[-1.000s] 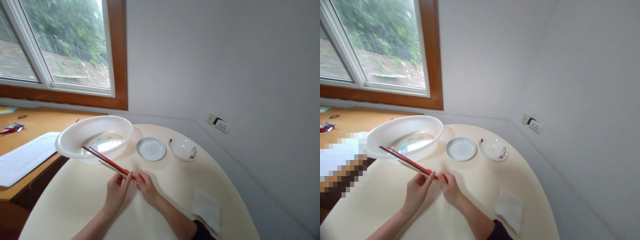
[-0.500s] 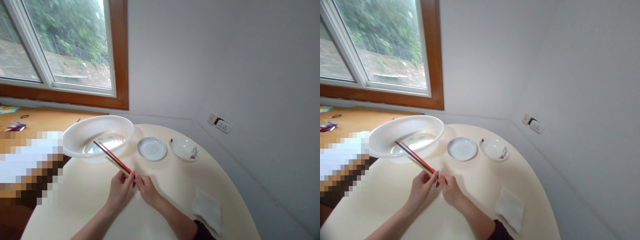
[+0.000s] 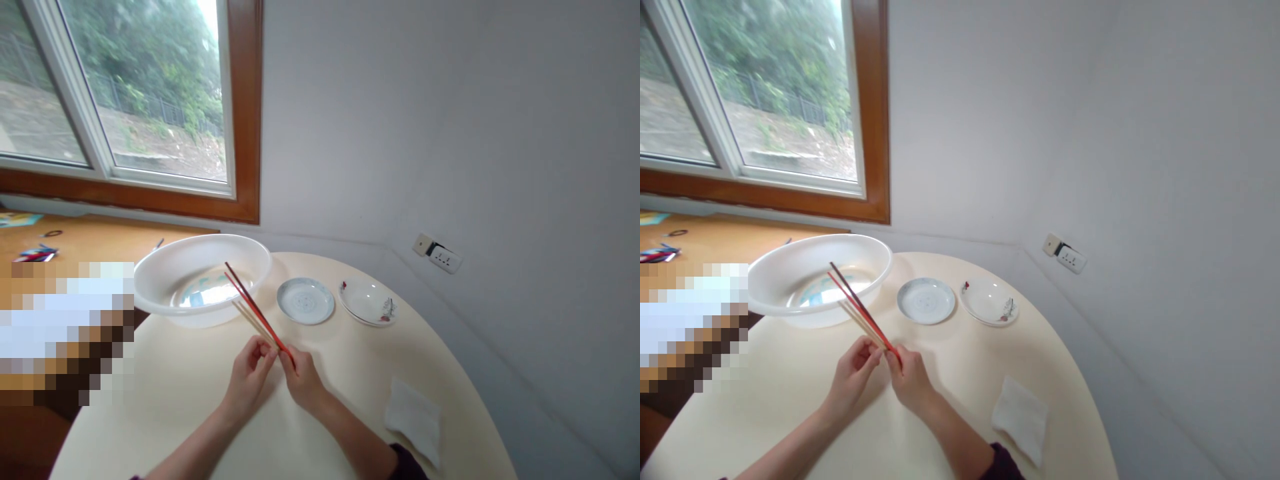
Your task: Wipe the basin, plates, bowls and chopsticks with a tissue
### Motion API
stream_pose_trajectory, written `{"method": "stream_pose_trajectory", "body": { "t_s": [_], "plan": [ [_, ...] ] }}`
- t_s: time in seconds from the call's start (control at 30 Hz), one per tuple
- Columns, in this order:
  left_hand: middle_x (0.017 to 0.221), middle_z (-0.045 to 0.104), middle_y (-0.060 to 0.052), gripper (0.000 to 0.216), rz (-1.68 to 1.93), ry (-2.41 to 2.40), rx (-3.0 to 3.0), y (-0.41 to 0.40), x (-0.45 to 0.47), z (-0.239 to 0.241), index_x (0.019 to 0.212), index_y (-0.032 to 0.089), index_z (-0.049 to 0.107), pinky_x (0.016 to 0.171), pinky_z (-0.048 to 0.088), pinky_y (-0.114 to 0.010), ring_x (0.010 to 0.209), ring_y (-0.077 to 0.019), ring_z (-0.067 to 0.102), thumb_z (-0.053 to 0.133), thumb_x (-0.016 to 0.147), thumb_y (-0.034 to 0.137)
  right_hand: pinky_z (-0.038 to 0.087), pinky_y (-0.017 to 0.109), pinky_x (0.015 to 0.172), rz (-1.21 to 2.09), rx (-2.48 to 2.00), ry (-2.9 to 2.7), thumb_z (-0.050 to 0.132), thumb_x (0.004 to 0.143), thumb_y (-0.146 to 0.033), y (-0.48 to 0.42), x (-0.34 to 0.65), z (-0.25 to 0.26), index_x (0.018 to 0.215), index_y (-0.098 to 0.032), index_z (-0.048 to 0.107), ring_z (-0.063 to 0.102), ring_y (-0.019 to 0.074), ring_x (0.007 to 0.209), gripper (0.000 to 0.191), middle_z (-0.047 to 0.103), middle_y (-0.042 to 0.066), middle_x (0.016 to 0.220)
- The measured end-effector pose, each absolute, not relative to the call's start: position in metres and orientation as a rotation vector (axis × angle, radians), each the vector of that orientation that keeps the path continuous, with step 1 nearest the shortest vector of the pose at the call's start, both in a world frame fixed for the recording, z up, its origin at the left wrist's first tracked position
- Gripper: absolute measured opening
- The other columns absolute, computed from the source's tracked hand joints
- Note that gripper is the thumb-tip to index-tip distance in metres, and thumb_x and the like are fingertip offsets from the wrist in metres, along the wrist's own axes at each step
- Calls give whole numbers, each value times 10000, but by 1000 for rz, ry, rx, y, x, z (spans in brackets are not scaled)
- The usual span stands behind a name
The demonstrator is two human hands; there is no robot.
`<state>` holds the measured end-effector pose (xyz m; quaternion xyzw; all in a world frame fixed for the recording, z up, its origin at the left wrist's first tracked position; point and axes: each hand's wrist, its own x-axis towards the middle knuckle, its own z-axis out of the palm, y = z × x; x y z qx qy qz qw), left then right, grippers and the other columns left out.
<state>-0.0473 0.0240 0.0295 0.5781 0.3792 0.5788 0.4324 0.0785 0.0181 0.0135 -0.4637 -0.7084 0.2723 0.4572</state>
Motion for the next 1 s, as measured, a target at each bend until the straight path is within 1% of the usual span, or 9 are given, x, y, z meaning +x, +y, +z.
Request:
{"method": "stream_pose_trajectory", "body": {
  "t_s": [0.1, 0.17, 0.3, 0.4, 0.47, 0.53, 0.6, 0.7, 1.0],
  "plan": [
    [587, 451, 36, 298, 1421, 972, 1508, 24, -47, 27, 686, 167, 509, 549, 382, -229, 567, -106, 433, 559, 755, 453, 261, 219, 464, 546, -1208, -1580, 291, 892, -474, 28, 87, 12, 630, -186, 448, 361, 96, 474, 419, 379, -51, 507],
    [587, 449, 35, 304, 1385, 998, 1560, 25, -48, 26, 682, 169, 505, 557, 369, -233, 573, -108, 428, 529, 773, 458, 266, 221, 459, 442, -1269, -1468, 274, 885, -497, 38, 96, 12, 605, -196, 414, 358, 97, 470, 434, 374, -51, 496],
    [582, 445, 33, 312, 1340, 1045, 1623, 25, -48, 26, 673, 173, 496, 563, 355, -239, 579, -113, 423, 495, 787, 464, 338, 237, 518, 279, -1487, -1363, 230, 891, -488, 61, 117, 20, 659, -174, 501, 481, 136, 539, 474, 524, 12, 557],
    [568, 441, 36, 317, 1328, 1056, 1641, 24, -47, 28, 653, 178, 487, 556, 350, -237, 570, -111, 417, 493, 784, 466, 358, 250, 564, 200, -1869, -1445, 222, 920, -410, 73, 130, 32, 757, -153, 590, 578, 173, 629, 477, 633, 80, 673],
    [563, 445, 35, 320, 1327, 1052, 1642, 24, -46, 29, 647, 178, 488, 556, 351, -236, 567, -110, 416, 492, 784, 467, 362, 264, 609, 67, -2127, -1526, 243, 933, -371, 79, 134, 40, 835, -142, 627, 612, 188, 683, 457, 669, 111, 749],
    [555, 442, 34, 329, 1326, 1047, 1635, 24, -46, 30, 640, 179, 486, 551, 351, -235, 562, -110, 413, 496, 777, 478, 362, 287, 677, -103, -2268, -1606, 257, 941, -350, 84, 135, 45, 879, -121, 646, 628, 201, 730, 455, 681, 136, 785],
    [548, 433, 36, 340, 1322, 1047, 1626, 24, -46, 31, 630, 181, 477, 547, 349, -235, 556, -110, 406, 499, 767, 492, 353, 315, 730, -246, -2311, -1652, 268, 943, -342, 90, 135, 48, 882, -101, 658, 630, 217, 772, 463, 681, 155, 792],
    [552, 430, 34, 334, 1314, 1050, 1614, 23, -46, 33, 634, 186, 470, 553, 348, -239, 562, -116, 404, 495, 770, 490, 344, 350, 755, -374, -2304, -1647, 294, 938, -346, 97, 134, 48, 881, -98, 669, 616, 252, 839, 453, 675, 176, 817],
    [564, 421, 31, 317, 1285, 1044, 1604, 23, -44, 32, 628, 192, 450, 558, 336, -248, 571, -123, 392, 484, 780, 468, 365, 340, 745, -311, -2256, -1735, 314, 933, -312, 109, 130, 40, 871, -72, 676, 595, 257, 891, 439, 672, 193, 837]
  ]
}}
